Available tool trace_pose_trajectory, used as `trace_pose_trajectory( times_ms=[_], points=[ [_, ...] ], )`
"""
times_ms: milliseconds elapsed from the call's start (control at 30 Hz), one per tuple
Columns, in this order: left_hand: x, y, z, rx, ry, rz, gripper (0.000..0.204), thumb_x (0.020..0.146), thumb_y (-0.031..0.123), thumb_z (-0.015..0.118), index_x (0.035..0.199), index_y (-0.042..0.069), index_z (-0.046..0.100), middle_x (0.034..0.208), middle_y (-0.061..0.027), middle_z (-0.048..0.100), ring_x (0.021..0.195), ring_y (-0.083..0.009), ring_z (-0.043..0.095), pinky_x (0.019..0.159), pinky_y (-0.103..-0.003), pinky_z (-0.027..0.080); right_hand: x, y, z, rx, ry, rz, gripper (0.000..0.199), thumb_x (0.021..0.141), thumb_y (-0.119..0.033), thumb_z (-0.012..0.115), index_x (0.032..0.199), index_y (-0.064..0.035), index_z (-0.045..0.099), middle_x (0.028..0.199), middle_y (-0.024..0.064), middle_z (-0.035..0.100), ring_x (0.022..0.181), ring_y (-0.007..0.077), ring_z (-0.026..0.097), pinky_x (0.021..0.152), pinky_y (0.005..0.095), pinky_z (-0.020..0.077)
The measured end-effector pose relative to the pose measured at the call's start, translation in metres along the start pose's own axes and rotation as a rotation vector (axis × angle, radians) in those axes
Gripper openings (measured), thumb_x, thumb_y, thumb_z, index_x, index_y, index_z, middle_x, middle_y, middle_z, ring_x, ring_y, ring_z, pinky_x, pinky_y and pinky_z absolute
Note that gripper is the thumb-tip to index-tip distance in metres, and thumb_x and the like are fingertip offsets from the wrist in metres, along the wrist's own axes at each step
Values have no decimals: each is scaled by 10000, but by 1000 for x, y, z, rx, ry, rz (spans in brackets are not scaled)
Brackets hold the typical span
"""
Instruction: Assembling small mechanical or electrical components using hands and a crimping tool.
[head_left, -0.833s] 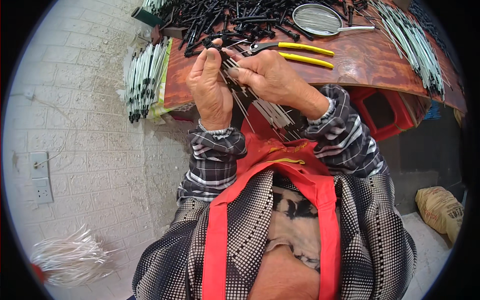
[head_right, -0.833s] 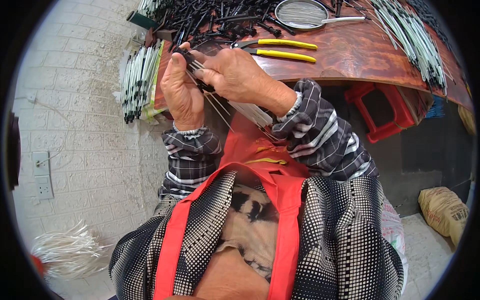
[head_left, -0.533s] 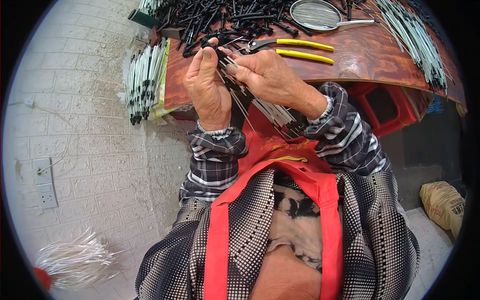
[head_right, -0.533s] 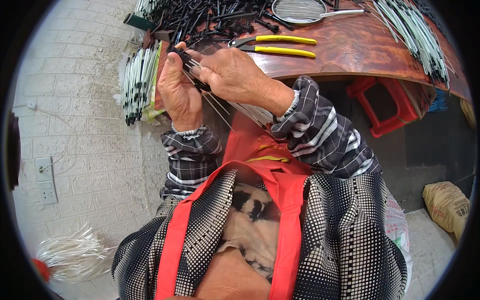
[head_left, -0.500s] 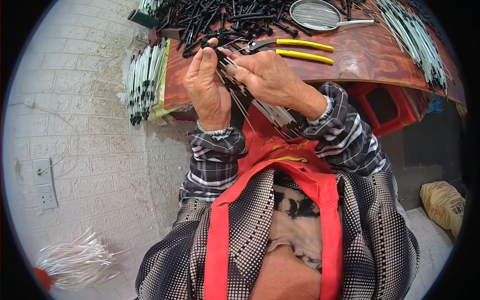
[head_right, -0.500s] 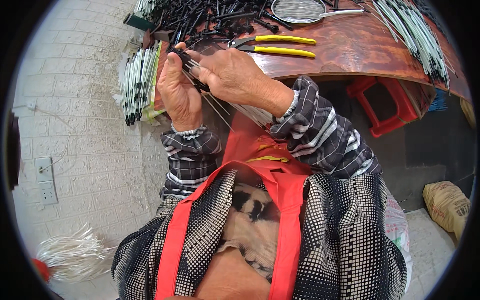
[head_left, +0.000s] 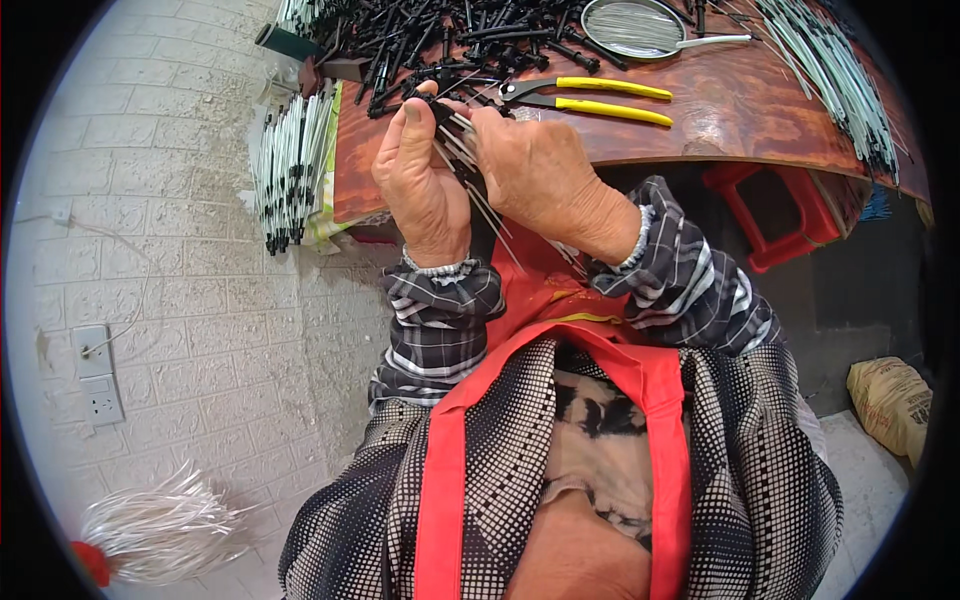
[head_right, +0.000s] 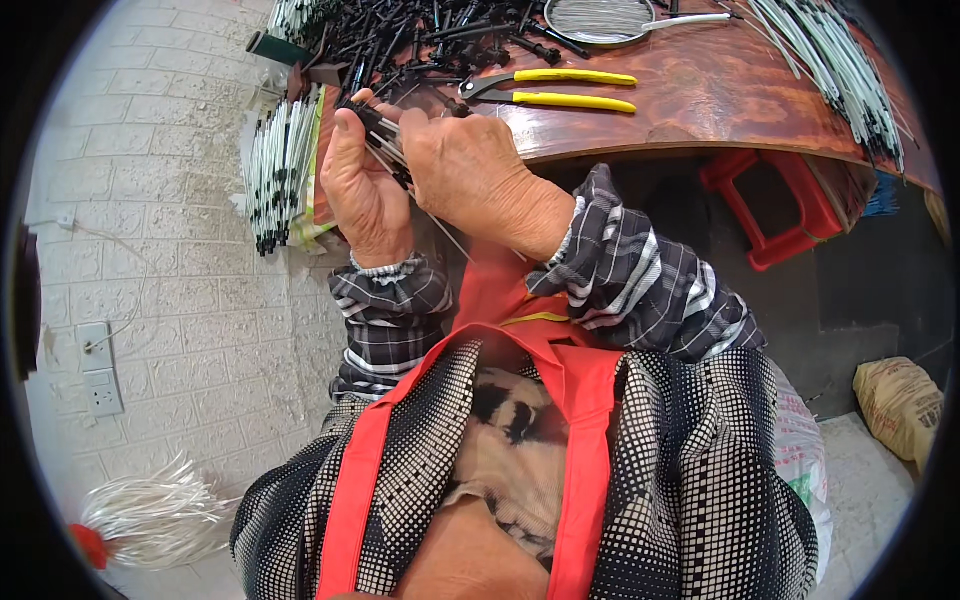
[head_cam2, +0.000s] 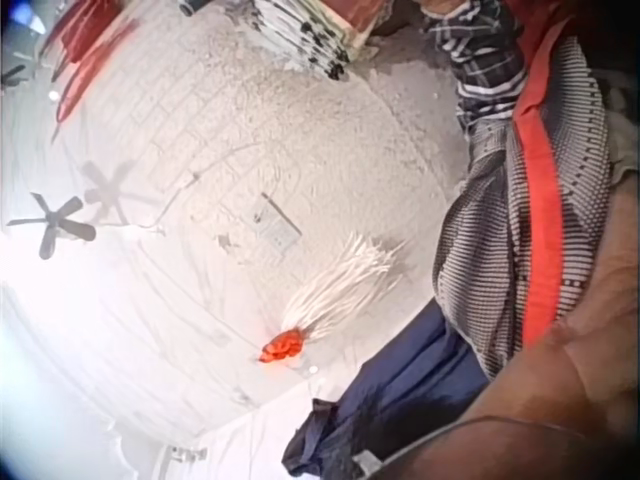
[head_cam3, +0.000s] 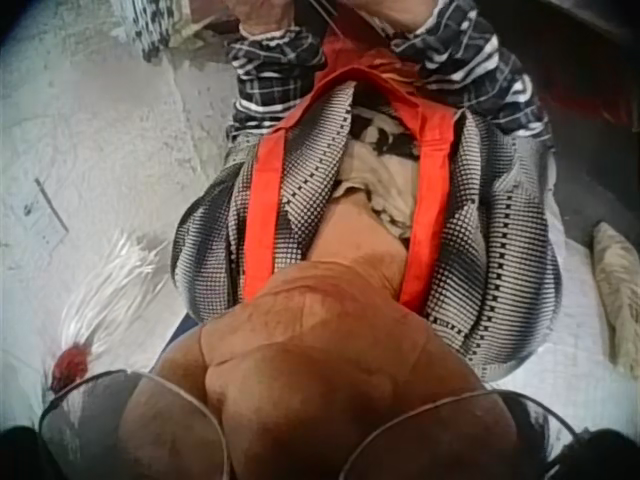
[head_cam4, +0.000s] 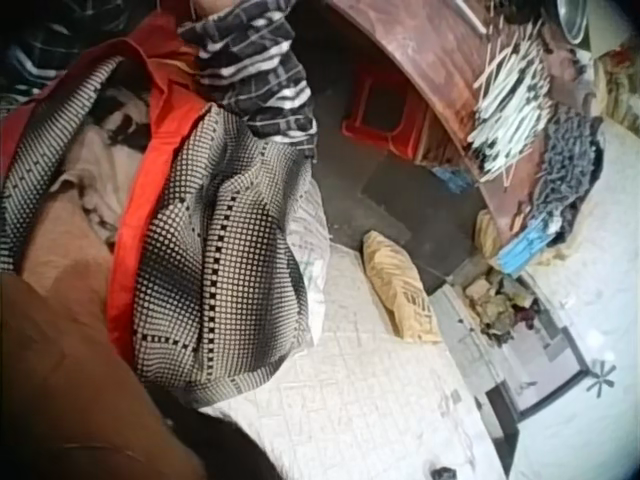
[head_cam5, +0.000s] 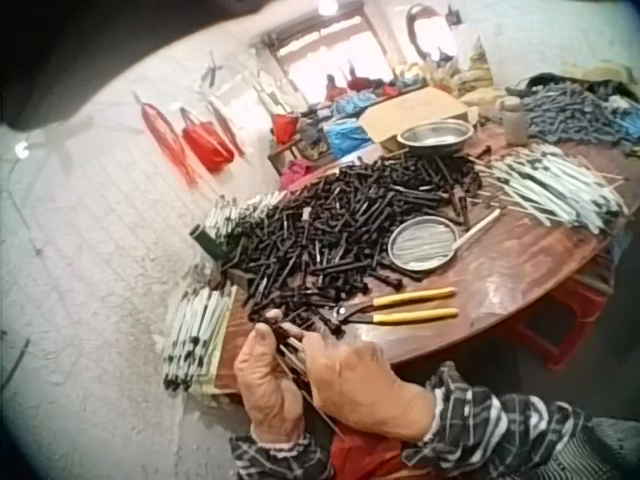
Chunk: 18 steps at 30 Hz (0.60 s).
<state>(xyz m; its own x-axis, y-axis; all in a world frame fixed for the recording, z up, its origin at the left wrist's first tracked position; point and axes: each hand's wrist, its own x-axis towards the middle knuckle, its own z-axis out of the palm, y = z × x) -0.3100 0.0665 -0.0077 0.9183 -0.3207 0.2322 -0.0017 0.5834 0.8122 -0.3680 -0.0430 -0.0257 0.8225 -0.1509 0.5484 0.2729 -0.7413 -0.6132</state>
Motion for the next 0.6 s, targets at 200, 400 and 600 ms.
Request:
trace_pose_trajectory(
  times_ms=[200,400,600],
  points=[
    [0,1,0,37,42,29,317,960,228,612,1134,-37,616,950,-69,672,826,-118,622,750,-242,504,4,6,1,64,5,3,165,914,-134,524,1015,-11,568,654,219,592,622,419,599,529,489,461],
    [-2,5,1,-4,7,-5,323,964,231,601,1143,-38,602,946,-91,677,823,-137,634,743,-253,516,8,11,-2,167,-54,-82,163,930,-149,513,979,-3,565,666,220,586,618,427,586,532,502,442],
    [0,4,-7,-29,-85,-83,338,971,247,585,1161,-33,587,957,-100,676,843,-160,646,776,-266,527,3,16,5,214,-73,-34,163,928,-145,523,972,7,562,659,229,581,612,430,582,537,506,440]
  ],
)
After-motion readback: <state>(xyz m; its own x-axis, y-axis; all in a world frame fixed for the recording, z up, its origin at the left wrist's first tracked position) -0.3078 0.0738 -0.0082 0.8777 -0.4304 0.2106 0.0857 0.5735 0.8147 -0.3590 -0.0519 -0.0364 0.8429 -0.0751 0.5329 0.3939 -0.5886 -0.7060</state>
